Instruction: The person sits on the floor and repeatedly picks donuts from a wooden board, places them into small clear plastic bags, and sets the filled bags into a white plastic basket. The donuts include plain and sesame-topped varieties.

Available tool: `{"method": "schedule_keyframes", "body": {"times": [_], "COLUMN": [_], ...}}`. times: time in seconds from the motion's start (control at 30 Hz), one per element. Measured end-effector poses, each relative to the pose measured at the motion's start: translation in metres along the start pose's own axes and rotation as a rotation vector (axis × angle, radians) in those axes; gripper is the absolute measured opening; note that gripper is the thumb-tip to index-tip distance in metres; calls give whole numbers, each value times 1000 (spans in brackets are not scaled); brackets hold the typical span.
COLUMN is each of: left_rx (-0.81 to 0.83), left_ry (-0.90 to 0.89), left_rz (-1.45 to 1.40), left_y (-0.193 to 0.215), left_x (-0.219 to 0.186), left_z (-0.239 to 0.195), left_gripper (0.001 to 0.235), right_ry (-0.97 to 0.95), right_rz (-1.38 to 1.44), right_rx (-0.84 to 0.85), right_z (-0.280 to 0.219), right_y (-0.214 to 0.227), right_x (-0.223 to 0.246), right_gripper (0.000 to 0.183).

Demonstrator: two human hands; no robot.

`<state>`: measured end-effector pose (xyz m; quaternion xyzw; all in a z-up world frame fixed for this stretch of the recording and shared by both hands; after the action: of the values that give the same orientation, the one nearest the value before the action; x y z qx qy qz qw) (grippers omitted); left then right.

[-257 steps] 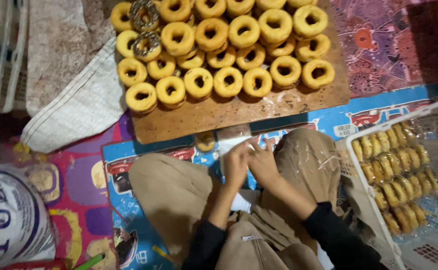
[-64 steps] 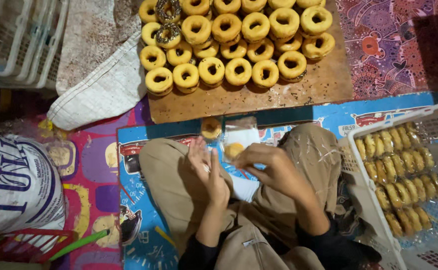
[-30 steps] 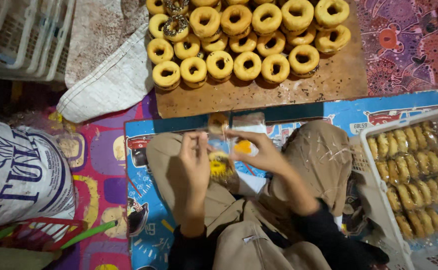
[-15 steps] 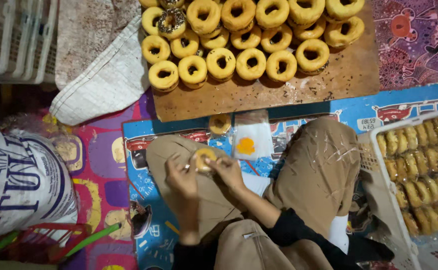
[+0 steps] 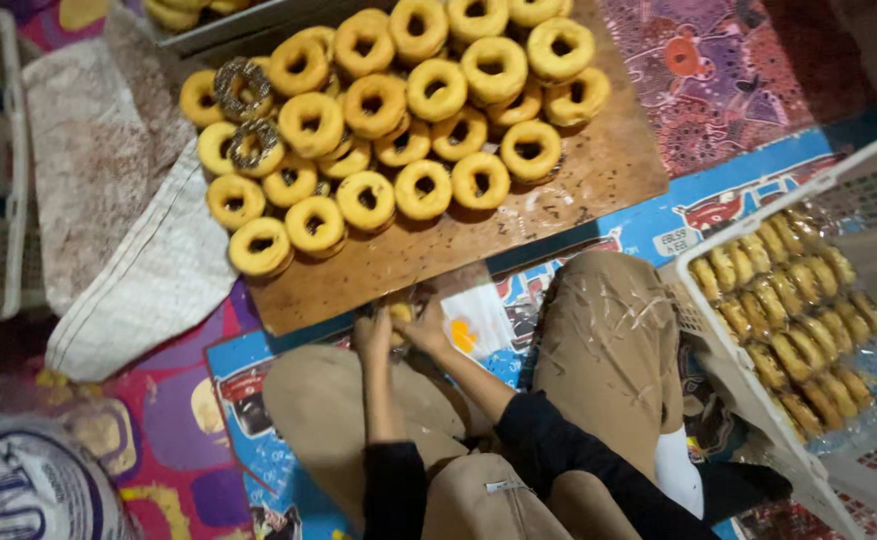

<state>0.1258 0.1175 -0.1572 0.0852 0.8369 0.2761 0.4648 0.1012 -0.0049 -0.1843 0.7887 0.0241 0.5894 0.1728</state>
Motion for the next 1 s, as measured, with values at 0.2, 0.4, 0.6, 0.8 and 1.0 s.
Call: {"method": "schedule_keyframes", "body": {"times": [0.2,0.4,0.6,0.8,1.0], "left_rx": [228,697,1189,1069,860], "left_ry": [-82,53,-475,-375,-325], "left_rz": [-521,-871,-554,-398,-365], "left_y": [2,-42,-79,-85,-78], "left_x": [-15,-52,-108,-99,-64], "left_z": [-71,-179,-251,-222,-171], "left_gripper": [55,70,75,66,64], "right_ry": [270,270,158,-155,-395], "right_rz": [-231,-3,48,-1130,-1370], "right_rx": [80,337,50,-816,-647], "right_z": [-39,-71,-114,-157,-134], "right_y": [53,216,431,671,715], "right_x": [36,88,49,-47,-169], "right_gripper": [78,95,93,69,70]}}
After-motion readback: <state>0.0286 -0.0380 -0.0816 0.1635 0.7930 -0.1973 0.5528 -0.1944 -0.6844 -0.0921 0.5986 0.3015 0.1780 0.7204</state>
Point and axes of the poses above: each hand's wrist, its own z-axis towards the middle knuckle, its own y-axis out of the back of the hand, x = y × z, the point moved 3 cm from there along z, towards the middle knuckle, and after that the axes turned 6 degrees about -z, right-handed, at the moved point
